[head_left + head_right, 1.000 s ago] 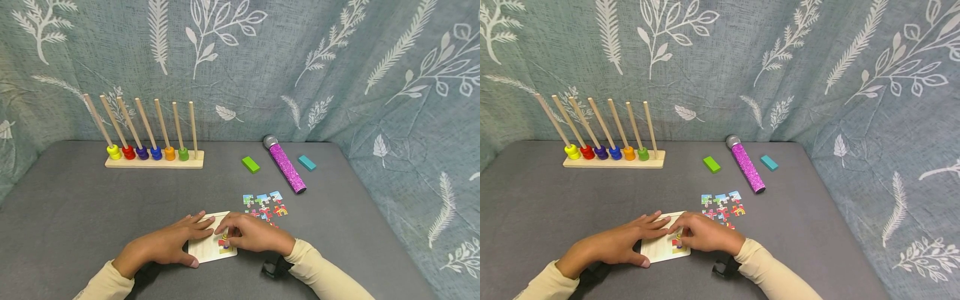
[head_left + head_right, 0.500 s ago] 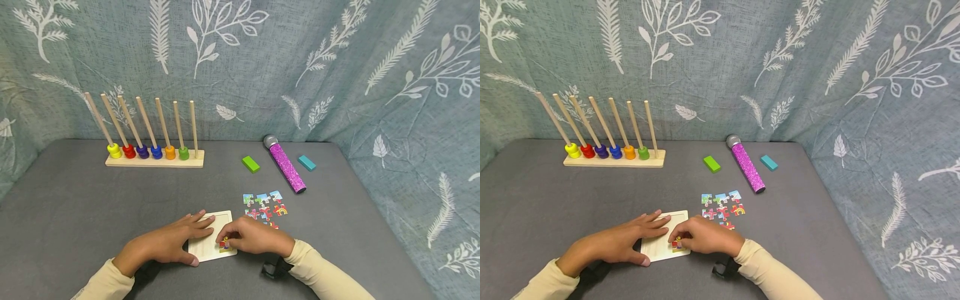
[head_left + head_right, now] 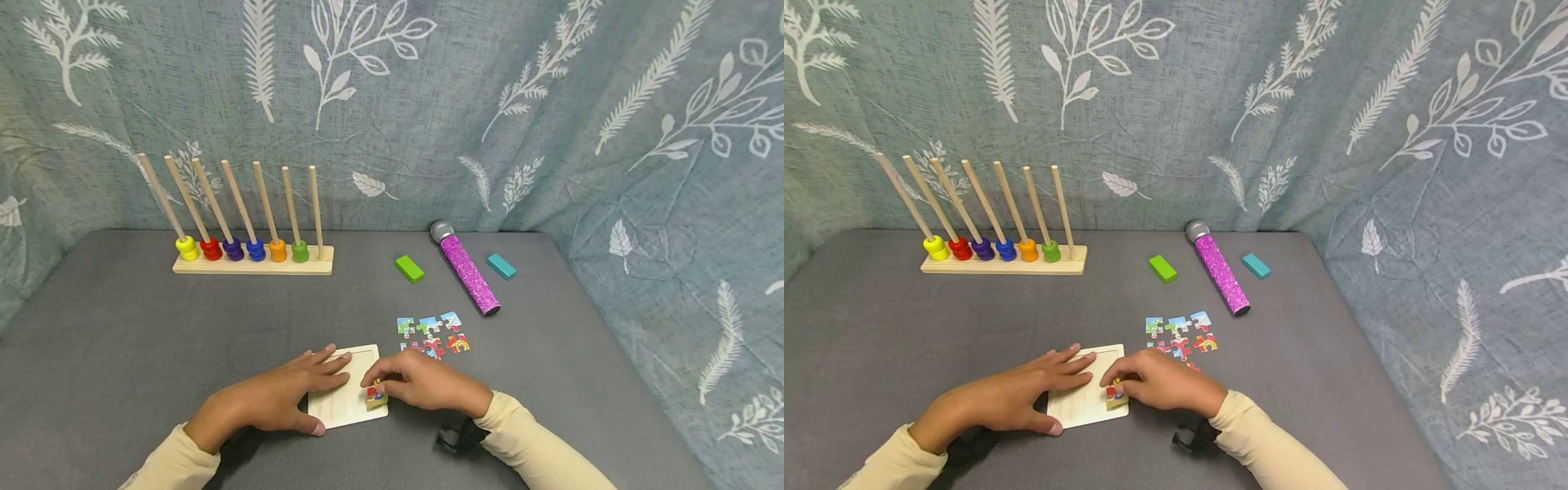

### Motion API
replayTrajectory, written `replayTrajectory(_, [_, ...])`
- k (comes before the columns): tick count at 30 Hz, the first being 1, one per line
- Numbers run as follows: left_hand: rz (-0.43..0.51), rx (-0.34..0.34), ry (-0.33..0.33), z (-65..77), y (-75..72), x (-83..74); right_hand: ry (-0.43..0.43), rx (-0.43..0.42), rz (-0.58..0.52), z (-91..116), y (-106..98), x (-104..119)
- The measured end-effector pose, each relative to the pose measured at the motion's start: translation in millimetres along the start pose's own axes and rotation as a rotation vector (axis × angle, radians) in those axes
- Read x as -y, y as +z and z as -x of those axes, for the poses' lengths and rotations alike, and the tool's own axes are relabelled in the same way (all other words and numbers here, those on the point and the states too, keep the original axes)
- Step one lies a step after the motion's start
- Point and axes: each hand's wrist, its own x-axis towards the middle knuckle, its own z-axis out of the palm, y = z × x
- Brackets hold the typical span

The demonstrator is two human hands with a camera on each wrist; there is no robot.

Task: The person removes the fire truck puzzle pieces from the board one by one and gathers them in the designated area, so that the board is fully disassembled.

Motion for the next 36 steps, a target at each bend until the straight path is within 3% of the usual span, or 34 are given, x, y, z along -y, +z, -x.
replayTrajectory(14, [0.017,0.038,-0.020,-1.1,-1.9,-1.4,0.054,-0.133,-0.027,33.9,-19.4,-18.5])
replayTrajectory(19, [-0.011,0.045,-0.011,-2.5,-6.3,-4.3,0.096,-0.226,-0.010,45.6,-31.8,-21.3])
replayTrajectory(23, [-0.043,0.040,-0.014,-4.2,-8.3,-8.2,0.149,-0.287,-0.059,57.0,-40.9,-24.2])
replayTrajectory(31, [-0.137,0.009,-0.062,-3.7,-7.1,-15.8,0.240,-0.320,-0.048,78.9,-57.3,-33.2])
replayTrajectory(36, [-0.169,-0.017,-0.076,-0.9,-7.0,-18.3,0.272,-0.295,-0.021,90.9,-64.8,-40.6])
